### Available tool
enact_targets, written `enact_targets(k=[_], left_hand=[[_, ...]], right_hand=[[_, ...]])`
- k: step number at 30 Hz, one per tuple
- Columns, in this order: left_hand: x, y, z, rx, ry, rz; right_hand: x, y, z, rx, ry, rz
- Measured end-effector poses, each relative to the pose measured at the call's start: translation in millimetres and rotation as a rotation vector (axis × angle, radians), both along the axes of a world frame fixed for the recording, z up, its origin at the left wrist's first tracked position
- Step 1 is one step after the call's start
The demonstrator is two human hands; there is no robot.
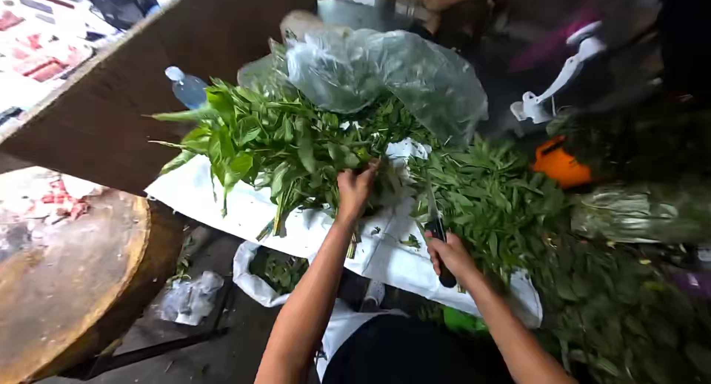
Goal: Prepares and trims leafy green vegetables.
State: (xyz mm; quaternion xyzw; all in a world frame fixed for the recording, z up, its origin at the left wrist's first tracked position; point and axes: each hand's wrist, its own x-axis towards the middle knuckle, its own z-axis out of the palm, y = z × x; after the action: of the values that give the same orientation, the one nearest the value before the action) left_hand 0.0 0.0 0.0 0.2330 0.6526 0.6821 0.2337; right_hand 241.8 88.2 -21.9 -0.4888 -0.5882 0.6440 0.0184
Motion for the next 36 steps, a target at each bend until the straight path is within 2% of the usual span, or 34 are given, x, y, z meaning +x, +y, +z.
enact_targets(k=[3,7,9,11,13,15,16,18,20,23,26,28,29,33,36], left_hand=[[-2,5,4,0.007,-0.107,0.072],[4,-4,-9,-0.022,-0.199,0.153],[2,-13,-17,-0.087,-0.19,0.161],[-5,-27,-23,-0.149,-0.173,0.097],[-11,-39,-29,-0.21,-0.162,0.009],[-13,-49,-34,-0.264,-0.12,-0.074],[-13,-52,-34,-0.286,-0.093,-0.116],[-14,-57,-28,-0.309,-0.047,-0.173],[-17,-63,-27,-0.292,-0.069,-0.15],[-28,-77,-51,-0.314,-0.208,-0.065],[-35,-92,-63,-0.284,-0.564,-0.049],[-38,-102,-61,-0.255,-0.683,0.006],[-39,-109,-59,-0.251,-0.642,0.039],[-50,-151,-38,-0.219,-0.168,0.169],[-67,-182,-22,-0.162,-0.088,0.245]], right_hand=[[-30,33,-32,0.231,-0.196,0.13],[-54,36,-80,0.449,-0.325,0.207],[-59,30,-86,0.578,-0.378,0.255],[-63,20,-70,0.621,-0.29,0.255],[-69,3,-53,0.467,0.007,0.194],[-81,-16,-40,0.171,0.327,0.178],[-89,-25,-36,0.05,0.441,0.2],[-108,-39,-33,-0.047,0.558,0.215],[-126,-51,-36,-0.081,0.55,0.133],[-145,-59,-41,-0.168,0.43,0.0],[-154,-65,-46,-0.289,0.322,-0.087],[-153,-67,-48,-0.299,0.349,-0.139],[-151,-68,-46,-0.262,0.39,-0.166],[-140,-61,-22,-0.105,0.6,-0.261],[-140,-51,-24,-0.096,0.585,-0.257]])
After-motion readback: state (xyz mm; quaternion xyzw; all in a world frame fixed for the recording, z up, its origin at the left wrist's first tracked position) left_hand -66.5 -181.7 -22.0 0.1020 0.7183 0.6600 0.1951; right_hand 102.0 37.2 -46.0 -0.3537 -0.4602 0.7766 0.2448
